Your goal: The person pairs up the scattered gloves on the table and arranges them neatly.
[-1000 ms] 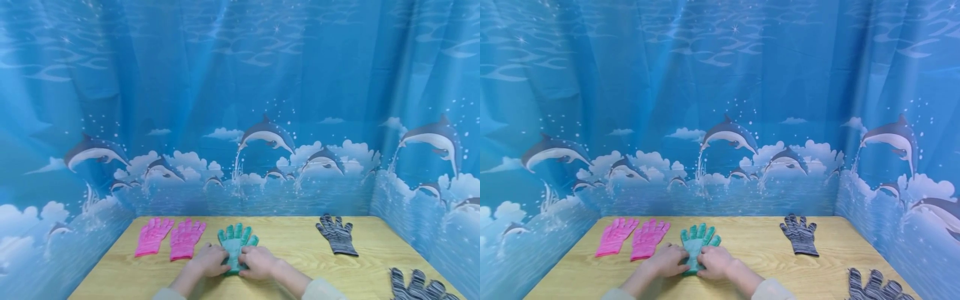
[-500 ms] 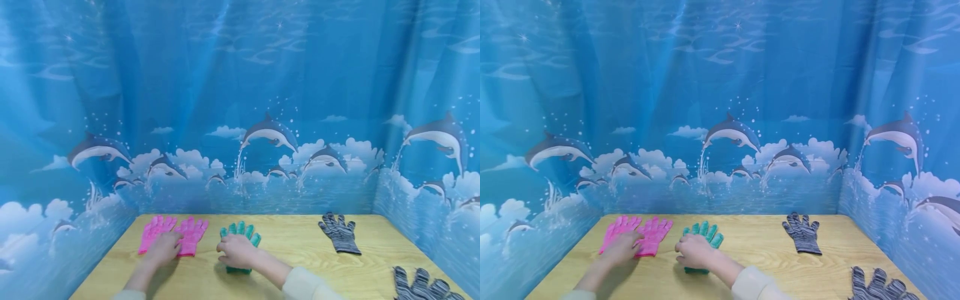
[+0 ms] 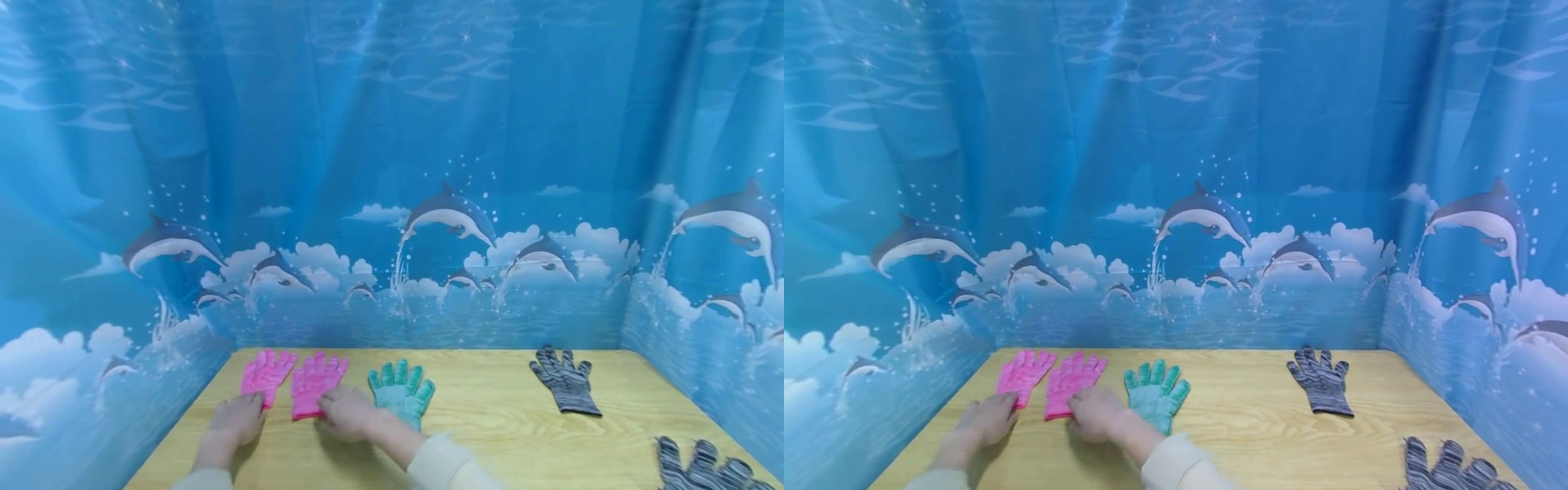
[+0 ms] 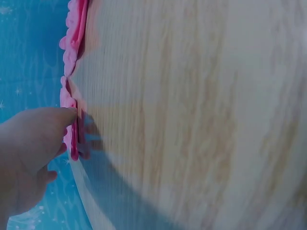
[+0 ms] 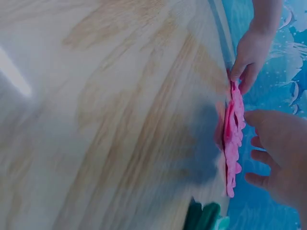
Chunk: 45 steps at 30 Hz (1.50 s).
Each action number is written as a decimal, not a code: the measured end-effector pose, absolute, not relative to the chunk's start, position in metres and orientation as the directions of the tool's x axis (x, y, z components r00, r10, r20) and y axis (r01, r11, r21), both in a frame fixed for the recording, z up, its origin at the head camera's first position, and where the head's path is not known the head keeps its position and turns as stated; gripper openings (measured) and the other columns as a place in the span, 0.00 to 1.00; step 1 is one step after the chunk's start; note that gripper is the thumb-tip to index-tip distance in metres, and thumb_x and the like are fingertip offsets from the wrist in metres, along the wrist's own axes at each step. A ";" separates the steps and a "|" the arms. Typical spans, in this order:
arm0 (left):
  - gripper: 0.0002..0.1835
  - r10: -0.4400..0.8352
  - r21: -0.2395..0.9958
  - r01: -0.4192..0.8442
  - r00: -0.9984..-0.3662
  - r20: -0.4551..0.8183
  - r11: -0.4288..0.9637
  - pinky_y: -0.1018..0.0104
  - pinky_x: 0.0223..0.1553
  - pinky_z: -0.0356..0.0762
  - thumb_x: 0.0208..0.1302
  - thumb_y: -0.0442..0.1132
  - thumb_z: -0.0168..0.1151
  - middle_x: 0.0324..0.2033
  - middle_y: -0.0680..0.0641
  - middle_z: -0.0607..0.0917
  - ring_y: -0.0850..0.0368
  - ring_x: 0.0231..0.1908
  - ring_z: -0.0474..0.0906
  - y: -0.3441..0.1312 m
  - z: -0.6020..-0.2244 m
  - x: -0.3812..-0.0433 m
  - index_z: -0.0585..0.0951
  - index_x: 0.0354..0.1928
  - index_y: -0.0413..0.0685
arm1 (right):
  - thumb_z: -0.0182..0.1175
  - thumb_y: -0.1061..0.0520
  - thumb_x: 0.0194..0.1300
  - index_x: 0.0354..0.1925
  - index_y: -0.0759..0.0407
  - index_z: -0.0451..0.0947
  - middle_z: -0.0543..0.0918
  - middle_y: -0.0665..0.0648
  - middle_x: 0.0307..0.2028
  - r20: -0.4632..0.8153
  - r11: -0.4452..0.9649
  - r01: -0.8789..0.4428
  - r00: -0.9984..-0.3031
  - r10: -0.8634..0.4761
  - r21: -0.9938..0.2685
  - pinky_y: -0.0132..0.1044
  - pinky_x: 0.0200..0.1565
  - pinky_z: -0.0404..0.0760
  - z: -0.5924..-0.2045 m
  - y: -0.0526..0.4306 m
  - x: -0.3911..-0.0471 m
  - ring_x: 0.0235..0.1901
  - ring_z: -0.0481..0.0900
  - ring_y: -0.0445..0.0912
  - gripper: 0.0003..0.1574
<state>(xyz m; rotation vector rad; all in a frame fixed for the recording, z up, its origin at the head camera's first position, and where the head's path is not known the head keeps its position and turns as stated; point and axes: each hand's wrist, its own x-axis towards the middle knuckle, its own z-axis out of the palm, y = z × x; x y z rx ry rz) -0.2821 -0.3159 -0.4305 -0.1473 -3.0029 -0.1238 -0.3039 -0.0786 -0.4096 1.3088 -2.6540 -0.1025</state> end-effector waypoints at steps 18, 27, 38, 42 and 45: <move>0.12 0.137 0.099 0.161 -0.967 0.215 0.982 0.49 0.36 0.72 0.44 0.25 0.58 0.22 0.52 0.73 0.53 0.26 0.73 -0.306 -0.429 -0.288 0.70 0.19 0.50 | 0.55 0.43 0.64 0.38 0.43 0.79 0.76 0.43 0.34 0.132 0.612 -0.732 -0.603 -0.786 0.298 0.30 0.39 0.71 -0.430 -0.095 -0.300 0.36 0.72 0.36 0.10; 0.14 0.147 0.176 0.189 -0.963 0.228 0.966 0.56 0.30 0.74 0.41 0.21 0.55 0.21 0.53 0.74 0.54 0.24 0.73 -0.304 -0.428 -0.280 0.71 0.18 0.50 | 0.63 0.51 0.55 0.25 0.43 0.79 0.71 0.42 0.22 0.164 0.536 -0.771 -0.512 -0.843 0.345 0.25 0.26 0.67 -0.431 -0.088 -0.296 0.22 0.67 0.34 0.03; 0.13 0.142 0.242 0.211 -0.952 0.271 0.947 0.62 0.23 0.67 0.50 0.28 0.60 0.15 0.54 0.69 0.60 0.19 0.65 -0.294 -0.427 -0.285 0.71 0.15 0.51 | 0.61 0.62 0.53 0.21 0.52 0.75 0.69 0.42 0.16 0.284 0.620 -0.753 -0.658 -0.697 -0.221 0.25 0.20 0.63 -0.411 -0.061 -0.311 0.17 0.63 0.34 0.08; 0.13 0.159 0.237 0.238 -0.937 0.312 0.942 0.63 0.22 0.66 0.47 0.28 0.60 0.14 0.56 0.69 0.61 0.18 0.64 -0.287 -0.424 -0.286 0.72 0.15 0.53 | 0.60 0.60 0.56 0.29 0.52 0.80 0.74 0.42 0.21 0.328 0.637 -0.668 -0.744 -0.583 -0.384 0.27 0.24 0.68 -0.396 -0.047 -0.321 0.21 0.68 0.34 0.03; 0.12 0.174 0.237 0.260 -0.927 0.332 0.936 0.64 0.21 0.66 0.46 0.28 0.61 0.14 0.57 0.70 0.61 0.18 0.64 -0.280 -0.420 -0.287 0.73 0.16 0.53 | 0.58 0.60 0.60 0.33 0.57 0.82 0.77 0.45 0.24 0.316 0.607 -0.606 -0.792 -0.522 -0.515 0.29 0.25 0.70 -0.385 -0.036 -0.330 0.23 0.70 0.36 0.06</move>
